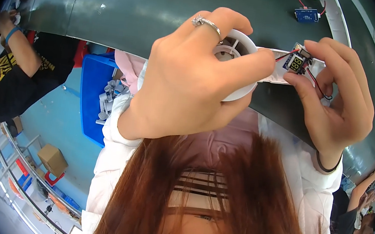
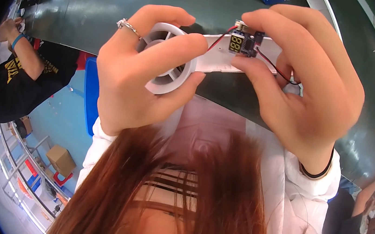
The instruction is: The person assembles a handheld fan by hand, inserting the motor, PCB, lithium battery, and fan blades into the plastic fan housing.
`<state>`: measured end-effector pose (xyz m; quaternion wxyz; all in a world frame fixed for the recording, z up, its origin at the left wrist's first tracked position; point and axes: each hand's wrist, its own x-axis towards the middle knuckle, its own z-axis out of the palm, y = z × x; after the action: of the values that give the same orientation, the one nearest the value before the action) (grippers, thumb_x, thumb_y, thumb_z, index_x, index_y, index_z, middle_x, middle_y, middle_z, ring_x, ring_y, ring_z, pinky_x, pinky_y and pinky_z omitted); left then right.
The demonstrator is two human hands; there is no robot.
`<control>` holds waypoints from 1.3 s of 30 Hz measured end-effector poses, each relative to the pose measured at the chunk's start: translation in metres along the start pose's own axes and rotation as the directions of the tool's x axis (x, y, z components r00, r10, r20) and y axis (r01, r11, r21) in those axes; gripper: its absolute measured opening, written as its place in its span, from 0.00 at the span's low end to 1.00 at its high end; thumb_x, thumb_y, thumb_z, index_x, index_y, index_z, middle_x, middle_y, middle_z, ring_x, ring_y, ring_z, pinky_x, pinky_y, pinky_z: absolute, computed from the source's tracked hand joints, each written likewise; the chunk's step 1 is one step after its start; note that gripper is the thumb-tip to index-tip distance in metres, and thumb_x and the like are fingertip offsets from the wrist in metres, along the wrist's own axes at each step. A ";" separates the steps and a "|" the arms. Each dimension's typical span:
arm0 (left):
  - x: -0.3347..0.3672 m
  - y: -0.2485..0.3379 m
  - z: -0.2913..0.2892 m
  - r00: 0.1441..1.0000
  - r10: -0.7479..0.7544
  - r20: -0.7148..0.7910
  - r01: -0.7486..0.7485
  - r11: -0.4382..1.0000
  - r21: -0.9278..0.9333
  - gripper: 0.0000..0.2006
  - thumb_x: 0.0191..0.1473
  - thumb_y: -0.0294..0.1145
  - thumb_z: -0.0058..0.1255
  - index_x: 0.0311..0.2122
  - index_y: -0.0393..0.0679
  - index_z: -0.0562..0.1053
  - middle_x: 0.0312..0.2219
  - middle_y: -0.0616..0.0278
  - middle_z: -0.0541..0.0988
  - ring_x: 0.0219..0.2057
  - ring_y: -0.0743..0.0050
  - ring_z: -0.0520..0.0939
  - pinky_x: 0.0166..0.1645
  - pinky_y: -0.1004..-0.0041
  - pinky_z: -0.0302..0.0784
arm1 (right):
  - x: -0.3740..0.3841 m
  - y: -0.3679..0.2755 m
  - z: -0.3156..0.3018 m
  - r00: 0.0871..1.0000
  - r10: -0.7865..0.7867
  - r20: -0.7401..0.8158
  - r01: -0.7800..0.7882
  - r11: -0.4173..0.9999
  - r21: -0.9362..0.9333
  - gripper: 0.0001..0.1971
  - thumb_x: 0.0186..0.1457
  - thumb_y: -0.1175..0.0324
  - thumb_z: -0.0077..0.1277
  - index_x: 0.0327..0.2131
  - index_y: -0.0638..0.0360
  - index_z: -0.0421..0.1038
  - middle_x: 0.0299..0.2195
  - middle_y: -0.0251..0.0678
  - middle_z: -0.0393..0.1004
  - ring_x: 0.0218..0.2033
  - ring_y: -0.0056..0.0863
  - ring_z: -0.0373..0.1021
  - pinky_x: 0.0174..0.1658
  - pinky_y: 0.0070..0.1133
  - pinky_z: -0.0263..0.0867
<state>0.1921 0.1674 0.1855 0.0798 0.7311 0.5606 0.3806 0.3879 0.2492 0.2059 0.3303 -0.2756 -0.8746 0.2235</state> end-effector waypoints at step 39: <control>-0.002 -0.028 0.002 0.972 0.042 -0.230 -0.120 0.935 -0.334 0.25 0.32 0.19 0.67 0.37 0.41 0.66 0.35 0.48 0.77 0.29 0.55 0.79 0.32 0.67 0.77 | 0.031 -0.009 0.020 0.931 0.265 0.251 -0.327 0.911 0.251 0.22 0.25 0.79 0.67 0.32 0.59 0.77 0.35 0.30 0.75 0.20 0.13 0.56 0.21 0.12 0.55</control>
<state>0.1717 0.1765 0.1677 0.1289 0.6818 0.4596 0.5544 0.3511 0.2571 0.2113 0.2341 -0.3292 -0.8104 0.4242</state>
